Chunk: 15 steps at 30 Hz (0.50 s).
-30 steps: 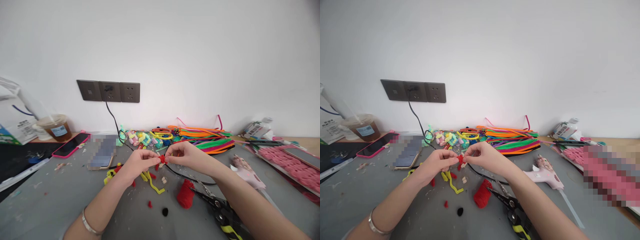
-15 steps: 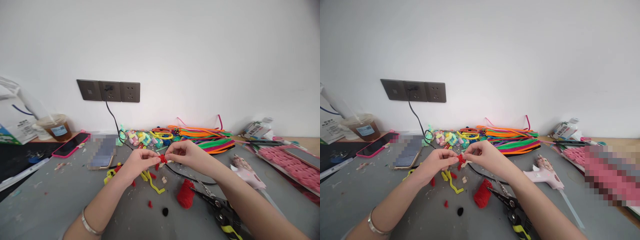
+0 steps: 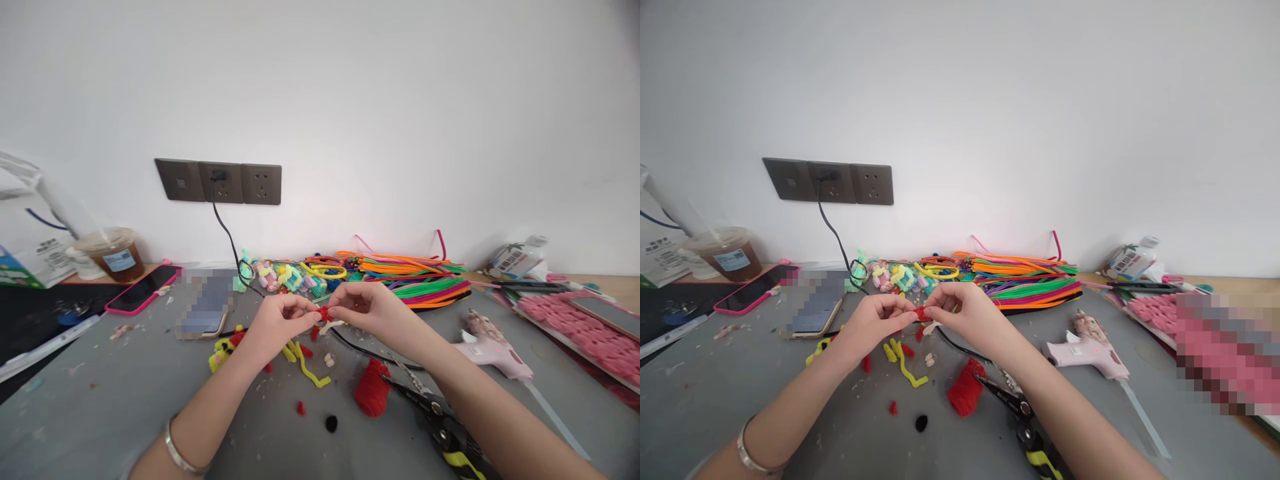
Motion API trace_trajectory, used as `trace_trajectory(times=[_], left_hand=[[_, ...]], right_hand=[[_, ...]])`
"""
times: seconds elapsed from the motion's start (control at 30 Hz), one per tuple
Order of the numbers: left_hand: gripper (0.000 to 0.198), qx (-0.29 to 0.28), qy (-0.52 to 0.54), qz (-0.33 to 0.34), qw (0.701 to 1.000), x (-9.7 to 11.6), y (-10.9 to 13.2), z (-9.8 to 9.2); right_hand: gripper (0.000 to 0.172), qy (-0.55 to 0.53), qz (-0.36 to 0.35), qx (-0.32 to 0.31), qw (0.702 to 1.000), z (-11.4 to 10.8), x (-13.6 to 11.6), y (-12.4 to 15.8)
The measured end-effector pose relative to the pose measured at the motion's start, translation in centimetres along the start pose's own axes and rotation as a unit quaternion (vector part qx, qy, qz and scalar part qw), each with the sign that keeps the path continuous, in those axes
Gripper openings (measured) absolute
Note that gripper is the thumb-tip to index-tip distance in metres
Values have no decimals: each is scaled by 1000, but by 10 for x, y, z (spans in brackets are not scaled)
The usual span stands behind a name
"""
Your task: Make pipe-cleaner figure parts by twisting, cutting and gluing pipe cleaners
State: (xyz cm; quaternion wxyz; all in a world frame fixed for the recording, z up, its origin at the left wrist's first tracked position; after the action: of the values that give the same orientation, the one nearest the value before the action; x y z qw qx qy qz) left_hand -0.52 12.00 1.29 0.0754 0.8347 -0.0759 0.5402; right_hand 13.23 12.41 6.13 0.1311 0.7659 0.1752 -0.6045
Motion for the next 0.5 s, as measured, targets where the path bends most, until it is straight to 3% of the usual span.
trace_trajectory(times=[0.5], left_hand=[[30, 39, 12, 22, 999, 3, 0, -6]], right_hand=[[20, 18, -29, 29, 999, -1, 1, 1]])
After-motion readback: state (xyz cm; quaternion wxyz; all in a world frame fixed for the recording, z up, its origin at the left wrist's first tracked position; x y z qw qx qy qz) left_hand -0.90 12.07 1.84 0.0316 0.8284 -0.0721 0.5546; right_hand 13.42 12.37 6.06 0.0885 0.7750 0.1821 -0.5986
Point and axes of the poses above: each hand's wrist, its own y-axis away from the middle knuckle, its own z-axis out of the palm, x = y × z, the point moved 9 cm from there along -y, towards the middle knuckle, and after that the axes turned 15 degrees about -y, right-handed, at the moved point
